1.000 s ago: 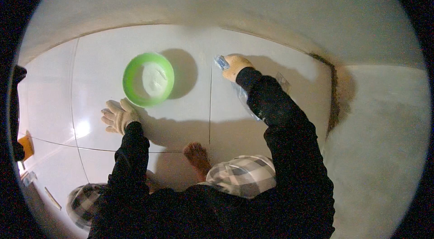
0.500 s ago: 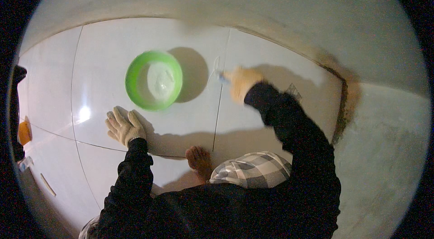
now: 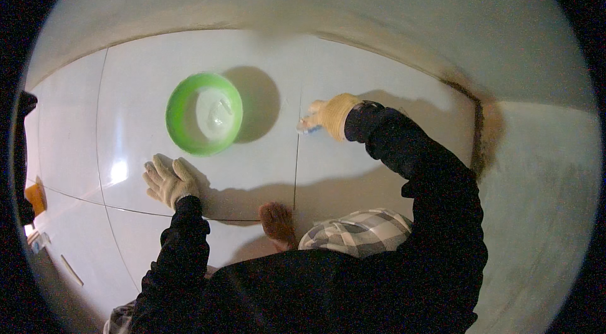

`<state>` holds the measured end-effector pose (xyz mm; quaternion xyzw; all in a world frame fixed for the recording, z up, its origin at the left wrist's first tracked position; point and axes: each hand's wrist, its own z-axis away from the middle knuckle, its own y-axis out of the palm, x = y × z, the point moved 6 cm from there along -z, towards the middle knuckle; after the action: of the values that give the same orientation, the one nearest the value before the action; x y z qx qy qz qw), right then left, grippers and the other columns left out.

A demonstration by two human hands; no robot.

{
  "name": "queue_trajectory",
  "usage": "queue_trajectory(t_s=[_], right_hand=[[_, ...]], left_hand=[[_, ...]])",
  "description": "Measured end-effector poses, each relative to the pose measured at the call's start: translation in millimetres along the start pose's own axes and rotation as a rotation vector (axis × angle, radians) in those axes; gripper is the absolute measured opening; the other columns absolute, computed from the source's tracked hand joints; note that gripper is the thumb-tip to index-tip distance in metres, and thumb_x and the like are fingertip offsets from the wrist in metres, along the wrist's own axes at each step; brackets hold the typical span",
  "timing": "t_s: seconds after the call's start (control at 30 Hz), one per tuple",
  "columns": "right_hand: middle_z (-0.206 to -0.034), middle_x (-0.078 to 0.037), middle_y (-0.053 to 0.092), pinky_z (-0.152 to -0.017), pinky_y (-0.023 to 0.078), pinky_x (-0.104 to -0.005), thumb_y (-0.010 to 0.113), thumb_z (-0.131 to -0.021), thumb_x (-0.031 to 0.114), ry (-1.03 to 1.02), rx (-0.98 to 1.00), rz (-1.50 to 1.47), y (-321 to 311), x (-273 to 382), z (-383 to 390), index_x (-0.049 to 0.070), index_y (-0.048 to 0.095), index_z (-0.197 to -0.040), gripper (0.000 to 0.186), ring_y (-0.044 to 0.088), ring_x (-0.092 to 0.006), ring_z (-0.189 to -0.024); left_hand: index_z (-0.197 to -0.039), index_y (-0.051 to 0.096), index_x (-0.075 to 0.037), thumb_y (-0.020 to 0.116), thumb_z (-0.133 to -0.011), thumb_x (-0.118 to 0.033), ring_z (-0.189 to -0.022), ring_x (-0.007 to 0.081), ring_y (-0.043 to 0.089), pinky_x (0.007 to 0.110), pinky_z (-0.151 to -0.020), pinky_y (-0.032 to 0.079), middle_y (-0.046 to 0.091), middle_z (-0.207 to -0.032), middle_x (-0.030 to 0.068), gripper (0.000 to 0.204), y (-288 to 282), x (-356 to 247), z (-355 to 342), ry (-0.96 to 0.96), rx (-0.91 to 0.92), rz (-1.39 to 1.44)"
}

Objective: The person kneels on a tiled floor and uses a trowel to apply a white grout-like substance from a green bowl into the gaps between tiles. They repeatedly scoop the material and spread it along the seams, occasionally repositioning the bowl.

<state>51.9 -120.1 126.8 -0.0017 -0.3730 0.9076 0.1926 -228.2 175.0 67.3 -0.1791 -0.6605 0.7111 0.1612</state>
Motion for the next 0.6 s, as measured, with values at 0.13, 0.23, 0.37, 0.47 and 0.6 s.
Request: queue_trajectory(t_s=[0.13,0.23,0.37,0.47,0.6], right_hand=[[-0.132,-0.016,0.057,-0.096,0.047,-0.0457,0.057,-0.082,0.026,0.342,-0.103,-0.26,-33.2,-62.0,-0.2,0.015,0.056,-0.133,0.053,0.057,-0.036,-0.115],[-0.13,-0.018,0.057,-0.098,0.046,-0.0441,0.054,-0.086,0.023,0.433,-0.231,-0.175,-69.4,-102.9,-21.7,0.015,0.056,-0.134,0.048,0.057,-0.0361,-0.115],[-0.12,-0.016,0.064,-0.083,0.053,-0.0491,0.048,-0.092,0.023,0.498,-0.406,0.027,-89.2,-115.8,-46.2,0.016,0.06,-0.124,0.035,0.065,-0.0371,-0.1],[-0.114,-0.017,0.066,-0.08,0.055,-0.0478,0.047,-0.094,0.018,0.543,-0.548,-0.082,-65.3,-77.6,-54.5,0.013,0.058,-0.123,0.031,0.067,-0.0356,-0.098],[-0.121,-0.017,0.062,-0.085,0.05,-0.0494,0.044,-0.097,0.018,0.709,-0.18,-0.304,8.5,-2.7,-39.6,0.019,0.051,-0.135,0.039,0.064,-0.0369,-0.103]], left_hand=[[-0.15,0.033,-0.015,0.045,-0.095,-0.049,-0.146,0.036,0.018,0.058,-0.116,0.011,0.028,-0.157,0.0141,0.065,-2.1,-1.9,1.8,-0.011,0.012,0.018],[-0.149,0.035,-0.015,0.045,-0.095,-0.049,-0.146,0.0358,0.019,0.058,-0.116,0.012,0.03,-0.155,0.0142,0.064,-3.0,-3.7,0.6,0.001,-0.014,0.016],[-0.148,0.036,-0.014,0.046,-0.095,-0.048,-0.145,0.036,0.02,0.057,-0.116,0.013,0.031,-0.154,0.0152,0.064,-0.9,-2.8,1.0,0.005,-0.031,0.036],[-0.148,0.036,-0.013,0.047,-0.094,-0.047,-0.145,0.0366,0.019,0.056,-0.116,0.014,0.03,-0.154,0.0165,0.065,3.0,-2.1,1.4,0.012,-0.043,0.046],[-0.148,0.035,-0.013,0.047,-0.094,-0.047,-0.145,0.0375,0.02,0.056,-0.115,0.014,0.03,-0.155,0.0174,0.066,10.2,-0.8,-0.2,0.025,-0.055,0.014]])
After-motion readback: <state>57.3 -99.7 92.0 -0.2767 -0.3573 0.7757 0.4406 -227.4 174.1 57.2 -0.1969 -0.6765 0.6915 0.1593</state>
